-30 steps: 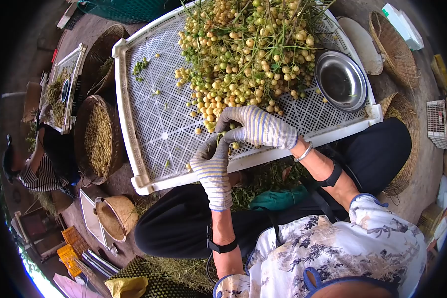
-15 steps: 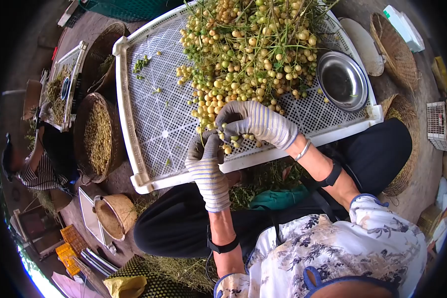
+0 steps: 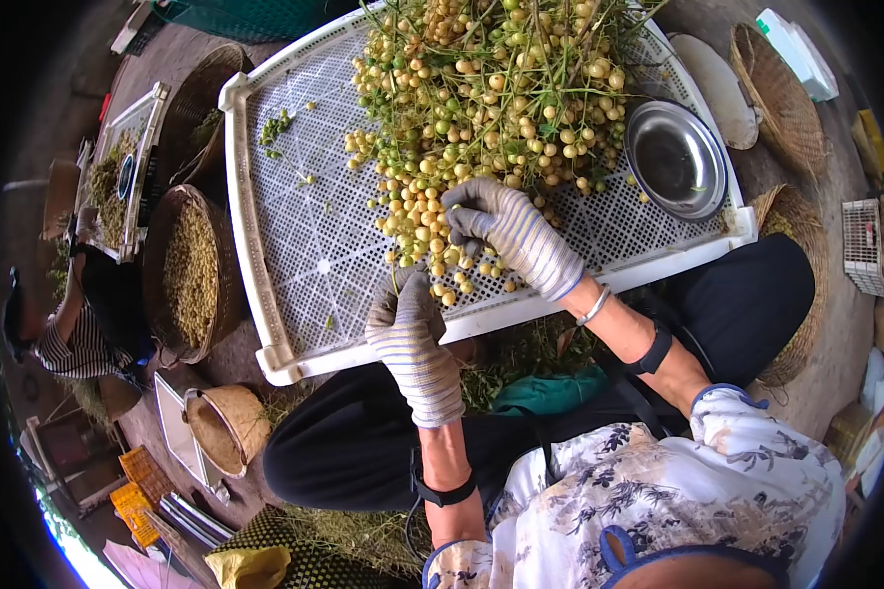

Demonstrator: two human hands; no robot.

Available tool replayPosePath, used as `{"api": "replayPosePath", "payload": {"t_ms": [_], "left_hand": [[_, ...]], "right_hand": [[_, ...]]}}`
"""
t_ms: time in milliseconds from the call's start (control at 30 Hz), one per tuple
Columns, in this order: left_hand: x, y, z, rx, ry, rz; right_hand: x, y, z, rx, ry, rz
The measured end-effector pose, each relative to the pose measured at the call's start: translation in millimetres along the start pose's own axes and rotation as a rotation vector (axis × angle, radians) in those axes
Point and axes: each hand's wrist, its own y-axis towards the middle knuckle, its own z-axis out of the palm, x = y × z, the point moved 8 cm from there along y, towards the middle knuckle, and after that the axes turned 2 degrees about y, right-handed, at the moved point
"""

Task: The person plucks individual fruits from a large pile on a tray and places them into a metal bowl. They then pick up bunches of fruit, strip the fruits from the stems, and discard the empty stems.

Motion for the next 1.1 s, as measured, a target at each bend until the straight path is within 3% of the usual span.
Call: {"api": "replayPosePath", "payload": {"t_ms": [67, 200, 333, 467, 500, 600, 633, 733, 800, 900, 1000, 1033, 1100], "left_hand": [[-1, 1, -1, -0.004, -0.031, -0.014], [6, 7, 0, 0.071, -0.103, 0.002], [11, 10, -3, 0.075, -0.183, -0.047], [6, 10, -6, 0.162, -0.148, -0.065], [3, 11, -4, 0.171, -0.137, -0.052], [5, 10, -2, 0.204, -0.069, -0.039], [6, 9, 1, 0.223, -0.107, -0.075], [9, 5, 8, 0.298, -0.018, -0.129], [9, 3, 8, 0.162, 0.102, -0.102], [9, 6, 11, 0.158, 0.167, -0.129], [12, 10, 13, 0.083, 0.152, -0.099], [13, 11, 12, 0.120, 0.207, -0.102], [14, 15, 10, 0.105, 0.249, -0.044]], "right_hand": [[-4, -8, 15, 0.212, 0.097, 0.163], [-11, -16, 36, 0.427, 0.173, 0.114], [-5, -12, 26, 0.262, 0.268, 0.124], [19, -4, 7, 0.127, -0.042, -0.025], [20, -2, 5, 0.138, -0.270, -0.077], [42, -5, 17, 0.120, -0.599, -0.521], [26, -1, 11, 0.171, -0.502, -0.252], [14, -1, 13, 0.207, -0.315, -0.101], [15, -3, 16, 0.257, -0.260, -0.080], [10, -2, 19, 0.315, -0.092, -0.022], [21, -5, 21, 0.347, -0.241, -0.052], [18, -6, 21, 0.341, -0.196, 0.028], [23, -4, 23, 0.330, -0.428, -0.186]]}}
